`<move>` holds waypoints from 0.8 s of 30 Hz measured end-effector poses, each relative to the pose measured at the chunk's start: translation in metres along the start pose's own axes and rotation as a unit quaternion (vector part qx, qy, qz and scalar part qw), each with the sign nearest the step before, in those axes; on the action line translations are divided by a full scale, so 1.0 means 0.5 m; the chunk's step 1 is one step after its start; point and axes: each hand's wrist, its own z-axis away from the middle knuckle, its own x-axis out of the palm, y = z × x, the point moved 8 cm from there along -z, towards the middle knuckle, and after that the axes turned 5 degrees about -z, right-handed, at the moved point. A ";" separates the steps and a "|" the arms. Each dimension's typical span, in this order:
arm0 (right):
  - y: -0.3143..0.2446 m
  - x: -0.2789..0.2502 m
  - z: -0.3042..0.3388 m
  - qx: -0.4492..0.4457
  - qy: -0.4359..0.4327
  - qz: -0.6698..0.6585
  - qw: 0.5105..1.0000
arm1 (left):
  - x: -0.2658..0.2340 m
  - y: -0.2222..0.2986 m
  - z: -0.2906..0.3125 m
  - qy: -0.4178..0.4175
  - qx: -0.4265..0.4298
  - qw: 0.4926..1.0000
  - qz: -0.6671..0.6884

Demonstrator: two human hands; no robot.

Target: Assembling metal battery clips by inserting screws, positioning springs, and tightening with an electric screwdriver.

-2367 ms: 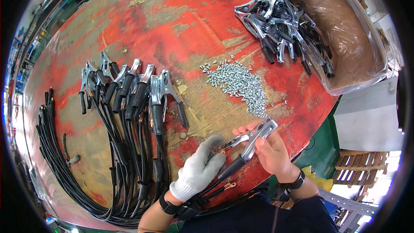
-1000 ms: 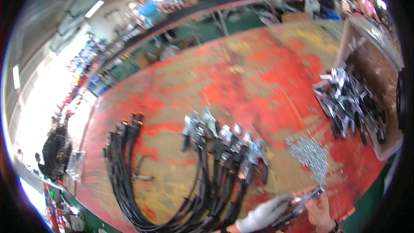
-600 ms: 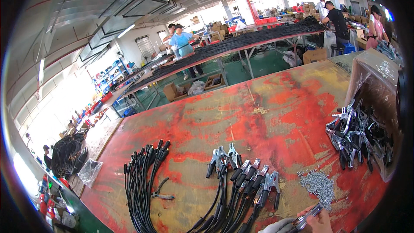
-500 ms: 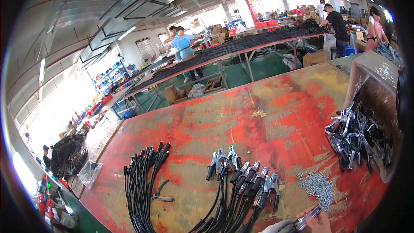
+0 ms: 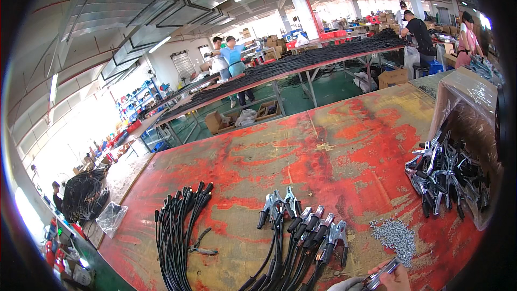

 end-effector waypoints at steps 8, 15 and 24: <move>-0.016 0.013 -0.007 -0.012 0.001 0.017 1.000 | -0.011 -0.011 -0.006 0.013 0.009 1.000 -0.012; -0.009 0.007 0.013 -0.005 0.004 0.017 1.000 | 0.003 -0.012 0.006 0.010 0.007 1.000 -0.017; 0.001 0.007 0.030 -0.034 -0.001 -0.044 0.998 | 0.087 -0.280 -0.101 -0.038 0.331 0.925 -0.184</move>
